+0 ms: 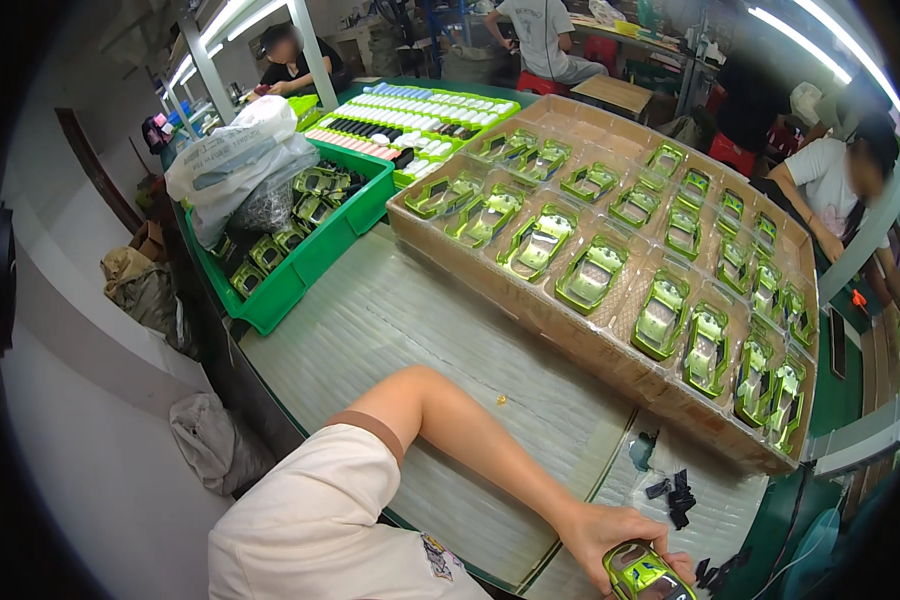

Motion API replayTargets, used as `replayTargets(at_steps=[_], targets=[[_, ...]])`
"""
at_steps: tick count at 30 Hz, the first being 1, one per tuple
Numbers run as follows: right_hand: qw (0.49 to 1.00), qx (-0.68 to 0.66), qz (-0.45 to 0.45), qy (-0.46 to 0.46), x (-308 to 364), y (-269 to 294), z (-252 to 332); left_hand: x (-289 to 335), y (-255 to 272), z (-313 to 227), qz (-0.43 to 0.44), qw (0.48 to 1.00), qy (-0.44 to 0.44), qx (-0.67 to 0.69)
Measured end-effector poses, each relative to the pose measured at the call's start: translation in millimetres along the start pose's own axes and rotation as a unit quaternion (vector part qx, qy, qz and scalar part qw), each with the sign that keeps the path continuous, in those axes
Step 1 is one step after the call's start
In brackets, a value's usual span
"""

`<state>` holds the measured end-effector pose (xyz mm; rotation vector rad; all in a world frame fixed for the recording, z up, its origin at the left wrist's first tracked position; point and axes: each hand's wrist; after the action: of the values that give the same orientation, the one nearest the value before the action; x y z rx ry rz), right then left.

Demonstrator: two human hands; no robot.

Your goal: The person assembles small green toy cars by inserting black plastic components into the chassis. They pick up a car body, insert a part, and place the finished unit into a cardboard tray. The process is repeated continuously throughout the clip.

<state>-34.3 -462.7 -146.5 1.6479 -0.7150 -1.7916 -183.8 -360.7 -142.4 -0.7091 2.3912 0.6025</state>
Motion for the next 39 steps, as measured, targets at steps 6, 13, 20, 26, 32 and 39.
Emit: replayTargets(at_steps=[6,13,20,26,32,39], targets=[[0.934,-0.341,-0.013,-0.107,10.5,-11.0,-10.9,-0.8,2.7,-10.8,0.017,0.998,0.044,0.028],[0.831,-0.511,-0.155,-0.154,-7.8,-6.7,16.2,-10.1,20.5,-19.3,0.09,0.988,0.106,0.072],[0.724,-0.629,-0.117,-0.258,-27.8,11.7,33.3,-7.7,22.3,-15.3,0.101,0.971,0.203,0.079],[0.747,-0.647,-0.1,-0.115,-21.0,10.6,23.2,-14.1,26.9,-21.4,0.147,0.79,0.344,0.486],[0.681,-0.72,-0.083,-0.098,-23.8,16.1,25.1,-10.1,12.1,-56.0,0.238,0.694,0.404,0.547],[0.655,-0.672,-0.062,-0.34,-12.3,41.8,2.4,-104.5,62.7,-81.2,0.031,0.904,0.356,0.236]])
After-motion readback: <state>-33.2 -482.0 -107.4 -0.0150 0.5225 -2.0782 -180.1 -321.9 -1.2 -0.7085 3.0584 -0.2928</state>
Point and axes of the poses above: each hand's wrist, its own x-axis away from the middle knuckle, its own y-axis out of the back of the hand, z = x × y, and after that the axes turned 8 degrees about -x, right-handed
